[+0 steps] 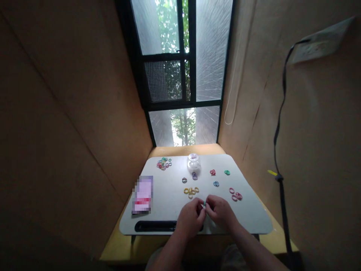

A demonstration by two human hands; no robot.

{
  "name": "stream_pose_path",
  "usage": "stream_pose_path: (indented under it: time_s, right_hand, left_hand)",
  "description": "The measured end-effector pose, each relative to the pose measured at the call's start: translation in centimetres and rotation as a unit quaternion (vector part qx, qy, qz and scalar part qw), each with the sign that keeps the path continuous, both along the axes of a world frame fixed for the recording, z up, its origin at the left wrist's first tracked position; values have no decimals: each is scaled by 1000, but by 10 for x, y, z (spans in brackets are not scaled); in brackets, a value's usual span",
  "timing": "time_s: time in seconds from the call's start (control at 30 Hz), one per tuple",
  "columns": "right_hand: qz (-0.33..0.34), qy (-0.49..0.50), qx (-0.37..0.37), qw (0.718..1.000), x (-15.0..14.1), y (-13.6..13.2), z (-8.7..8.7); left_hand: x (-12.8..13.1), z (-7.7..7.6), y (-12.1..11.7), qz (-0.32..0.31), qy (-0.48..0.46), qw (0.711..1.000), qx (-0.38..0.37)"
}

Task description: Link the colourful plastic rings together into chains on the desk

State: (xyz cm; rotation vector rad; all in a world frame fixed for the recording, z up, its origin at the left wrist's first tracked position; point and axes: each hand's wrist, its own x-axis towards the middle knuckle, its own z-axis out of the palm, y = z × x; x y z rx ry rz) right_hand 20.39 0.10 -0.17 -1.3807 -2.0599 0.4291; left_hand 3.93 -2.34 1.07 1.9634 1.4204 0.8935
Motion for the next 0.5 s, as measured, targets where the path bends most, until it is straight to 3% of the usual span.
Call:
stream_pose_path:
  time_s: [0.5]
  right_hand:
    - [2,7,9,1000,0,-1,1]
  left_hand:
    - [1,-5,0,8,13,1000,15]
